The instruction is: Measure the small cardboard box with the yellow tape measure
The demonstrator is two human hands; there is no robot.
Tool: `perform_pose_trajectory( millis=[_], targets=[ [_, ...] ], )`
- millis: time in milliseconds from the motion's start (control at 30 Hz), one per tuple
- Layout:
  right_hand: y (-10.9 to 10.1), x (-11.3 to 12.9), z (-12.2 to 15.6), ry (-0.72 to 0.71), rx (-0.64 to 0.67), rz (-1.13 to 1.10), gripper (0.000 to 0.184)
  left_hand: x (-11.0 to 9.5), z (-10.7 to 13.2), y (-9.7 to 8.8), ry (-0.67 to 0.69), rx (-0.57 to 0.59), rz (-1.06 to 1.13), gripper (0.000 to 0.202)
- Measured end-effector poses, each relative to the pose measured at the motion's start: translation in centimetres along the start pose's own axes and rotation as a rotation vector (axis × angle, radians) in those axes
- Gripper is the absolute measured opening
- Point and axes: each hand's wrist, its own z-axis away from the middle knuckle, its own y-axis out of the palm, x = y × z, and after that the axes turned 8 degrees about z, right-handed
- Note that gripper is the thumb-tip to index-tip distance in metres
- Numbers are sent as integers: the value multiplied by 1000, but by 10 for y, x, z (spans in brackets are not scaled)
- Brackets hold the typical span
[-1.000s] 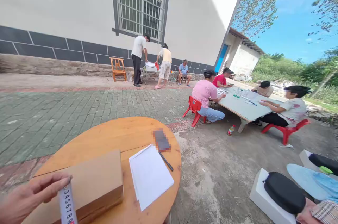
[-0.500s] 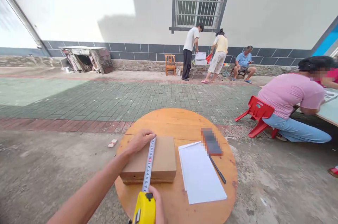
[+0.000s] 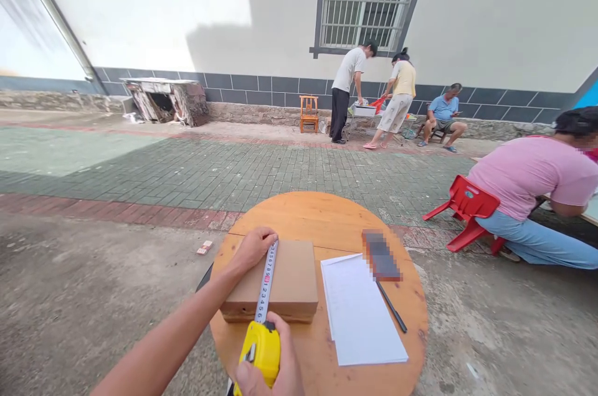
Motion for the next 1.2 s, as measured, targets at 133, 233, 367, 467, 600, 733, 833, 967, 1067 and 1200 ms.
perform_pose_trajectory(
  millis=[133, 233, 367, 467, 600, 733, 833, 967, 1067, 1200],
  targets=[
    [0, 0, -3, -4, 11, -6, 91, -2, -1, 0, -5, 15, -63, 32],
    [-2, -3, -3, 5, -3, -4, 91, -3, -1, -1, -5, 40, -79, 32],
    [-2, -7, -2, -10, -14, 38, 94, -4, -2, -3, -6, 56, -80, 32],
    [-3, -8, -3, -16, 11, 74, 95, -3, -3, -3, -3, 54, -76, 32],
    [-7, -5, -4, -34, 21, 208, 93, -2, -3, -3, -1, 47, -75, 33],
    [-12, 1, -4, -97, 28, 431, 89, -3, -1, -3, -6, 46, -79, 33],
    [-12, 6, -4, -132, 10, 525, 84, -3, -1, -4, -8, 46, -78, 33],
    [-8, 10, -4, -153, 7, 588, 77, -4, -1, -4, -11, 46, -74, 33],
    [-8, 10, -4, -159, 6, 608, 77, -3, -1, -4, -14, 44, -66, 34],
    [-9, 7, -5, -167, 4, 627, 78, -3, -1, -4, -17, 38, -57, 34]
  ],
)
